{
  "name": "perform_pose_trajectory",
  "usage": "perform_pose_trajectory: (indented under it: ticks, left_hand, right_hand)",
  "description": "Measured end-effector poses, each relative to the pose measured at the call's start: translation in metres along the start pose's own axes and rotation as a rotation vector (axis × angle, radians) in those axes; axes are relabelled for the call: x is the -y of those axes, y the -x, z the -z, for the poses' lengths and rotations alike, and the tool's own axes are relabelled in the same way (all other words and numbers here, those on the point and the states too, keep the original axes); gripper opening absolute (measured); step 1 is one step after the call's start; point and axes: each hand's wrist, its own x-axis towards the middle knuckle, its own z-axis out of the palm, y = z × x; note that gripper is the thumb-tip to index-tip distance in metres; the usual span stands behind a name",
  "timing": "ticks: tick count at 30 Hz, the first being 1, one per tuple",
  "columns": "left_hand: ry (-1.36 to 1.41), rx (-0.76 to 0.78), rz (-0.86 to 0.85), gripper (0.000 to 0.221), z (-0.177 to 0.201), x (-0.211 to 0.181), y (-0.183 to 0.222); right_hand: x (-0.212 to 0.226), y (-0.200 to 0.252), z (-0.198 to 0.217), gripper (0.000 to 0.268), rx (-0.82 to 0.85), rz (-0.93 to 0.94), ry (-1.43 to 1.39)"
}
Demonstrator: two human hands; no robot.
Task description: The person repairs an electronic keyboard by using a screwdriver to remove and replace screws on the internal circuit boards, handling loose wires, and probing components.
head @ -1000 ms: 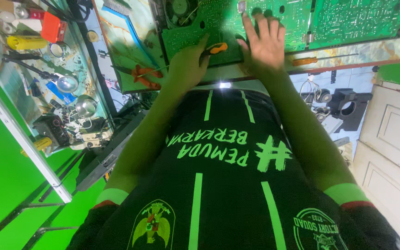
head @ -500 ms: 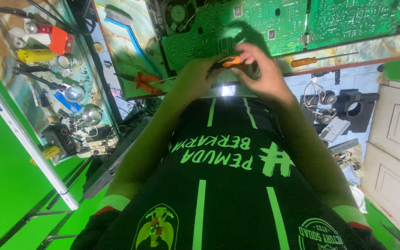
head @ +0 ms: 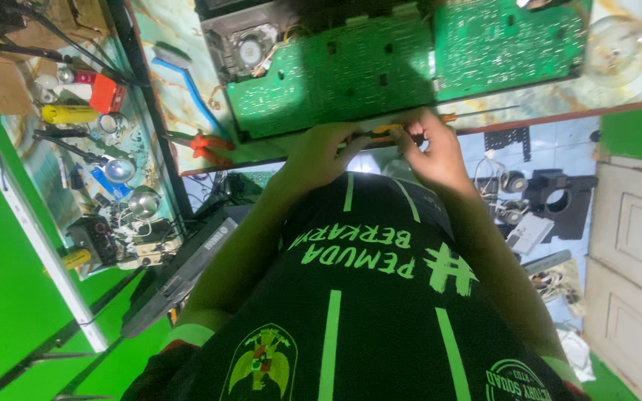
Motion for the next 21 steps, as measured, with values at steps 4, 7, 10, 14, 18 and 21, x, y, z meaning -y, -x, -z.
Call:
perform_pose_trajectory:
  ticks: [4,7,10,14,18,21]
  left_hand:
    - [0.036,0.065,0.041,0.029,-0.036,-0.033,-0.015]
    - [0.098,-0.034,-0.185,0.028,-0.066,-0.059,-0.027]
    - [0.153,-0.067,-0.16,0.031,-0.092,-0.083,-0.042]
    - [0.246,-0.079,0.135,0.025,-0.116,-0.109,-0.06]
    - [0.306,-0.165,0.084,0.021,-0.129,-0.124,-0.085]
    - [0.32,-0.098,0.067,0.021,-0.136,-0.124,-0.109]
  right_hand:
    - [-0.006,0.018,0.044,0.014,0.004,0.049,-0.019]
    - [-0.015,0.027,0.077,0.013,0.028,-0.049,-0.156]
    - [-0.027,0.037,0.108,0.013,-0.048,-0.028,-0.228]
    - [-0.041,0.053,0.146,0.01,-0.132,-0.059,-0.264]
    - [-0.056,0.057,0.17,0.009,-0.29,-0.135,-0.196]
    - [-0.071,0.056,0.181,0.012,-0.385,-0.117,-0.146]
